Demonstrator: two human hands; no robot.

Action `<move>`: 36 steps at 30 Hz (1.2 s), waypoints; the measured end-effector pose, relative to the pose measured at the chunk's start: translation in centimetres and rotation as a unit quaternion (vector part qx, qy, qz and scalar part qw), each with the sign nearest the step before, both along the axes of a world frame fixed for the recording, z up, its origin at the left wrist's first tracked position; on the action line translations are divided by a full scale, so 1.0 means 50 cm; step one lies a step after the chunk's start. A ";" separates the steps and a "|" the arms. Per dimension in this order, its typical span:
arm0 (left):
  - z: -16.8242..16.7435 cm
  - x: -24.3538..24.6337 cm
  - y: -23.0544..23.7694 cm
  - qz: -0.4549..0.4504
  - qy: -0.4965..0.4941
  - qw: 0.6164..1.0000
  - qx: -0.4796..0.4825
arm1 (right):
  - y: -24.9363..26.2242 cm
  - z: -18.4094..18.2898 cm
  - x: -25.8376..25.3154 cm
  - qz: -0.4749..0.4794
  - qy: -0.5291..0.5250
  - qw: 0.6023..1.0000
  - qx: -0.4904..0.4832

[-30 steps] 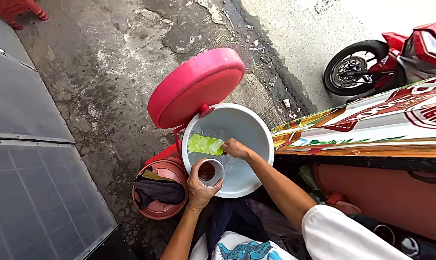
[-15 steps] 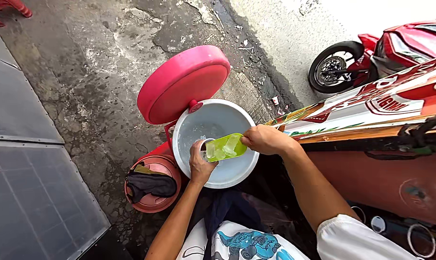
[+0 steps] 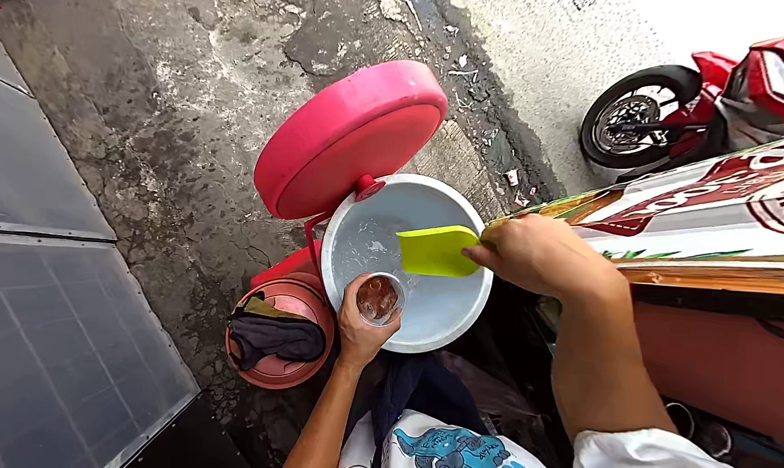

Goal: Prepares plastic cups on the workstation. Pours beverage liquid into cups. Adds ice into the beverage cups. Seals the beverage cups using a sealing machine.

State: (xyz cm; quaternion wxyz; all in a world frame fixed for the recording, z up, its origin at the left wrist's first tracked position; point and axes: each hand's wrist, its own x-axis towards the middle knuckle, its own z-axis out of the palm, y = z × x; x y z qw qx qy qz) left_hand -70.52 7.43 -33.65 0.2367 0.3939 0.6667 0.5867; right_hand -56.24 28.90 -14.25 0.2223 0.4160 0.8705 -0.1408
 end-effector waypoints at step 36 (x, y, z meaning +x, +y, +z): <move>0.000 -0.010 -0.010 -0.036 0.010 0.999 0.026 | -0.034 -0.387 -0.063 -0.249 0.279 0.882 -0.287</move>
